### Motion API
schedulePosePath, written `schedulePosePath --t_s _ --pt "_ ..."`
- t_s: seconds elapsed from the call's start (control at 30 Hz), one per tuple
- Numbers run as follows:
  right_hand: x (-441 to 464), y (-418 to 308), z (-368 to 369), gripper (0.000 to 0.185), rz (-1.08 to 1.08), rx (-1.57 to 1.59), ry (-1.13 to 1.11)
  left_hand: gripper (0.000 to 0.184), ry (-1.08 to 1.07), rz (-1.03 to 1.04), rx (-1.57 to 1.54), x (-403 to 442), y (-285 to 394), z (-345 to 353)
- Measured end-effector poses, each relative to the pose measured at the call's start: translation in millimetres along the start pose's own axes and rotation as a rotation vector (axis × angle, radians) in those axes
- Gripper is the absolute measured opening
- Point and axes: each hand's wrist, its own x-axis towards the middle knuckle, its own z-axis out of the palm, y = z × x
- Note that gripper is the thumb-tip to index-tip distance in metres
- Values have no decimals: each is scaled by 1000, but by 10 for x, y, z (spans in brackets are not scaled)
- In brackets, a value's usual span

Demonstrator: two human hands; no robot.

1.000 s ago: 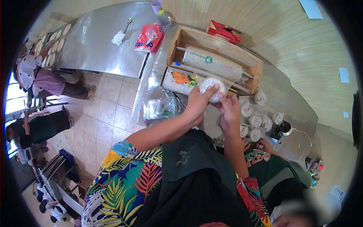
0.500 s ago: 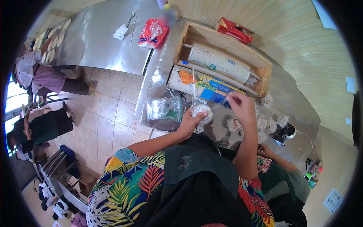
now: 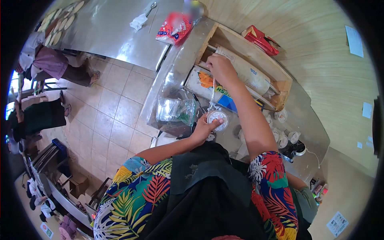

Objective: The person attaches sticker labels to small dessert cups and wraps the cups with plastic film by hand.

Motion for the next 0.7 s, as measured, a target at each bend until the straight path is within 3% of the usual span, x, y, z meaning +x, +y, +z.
schedulePosePath --t_s 0.07,0.17,0.43,0.5,0.57,0.63,0.7 --pt "-136 105 -115 11 -74 -73 -3 30 11 -3 0 -10 12 11" --pt "-622 330 -389 7 -8 -149 7 30 36 -33 24 -5 -15 -4" --pt "-2113 1129 -1045 8 334 -216 156 33 -48 -108 -11 -147 -17 40" --pt "-2221 1020 -1109 12 424 -265 159 34 -58 -135 8 -188 48 63" --pt "-2159 629 -1102 23 350 -407 283 35 -19 -151 72 -232 118 103" --pt "-2067 159 -972 30 222 -129 331 33 -1 -161 87 -264 164 121" --pt "-2006 -242 -762 31 84 329 171 42 -59 -163 71 -293 187 119"
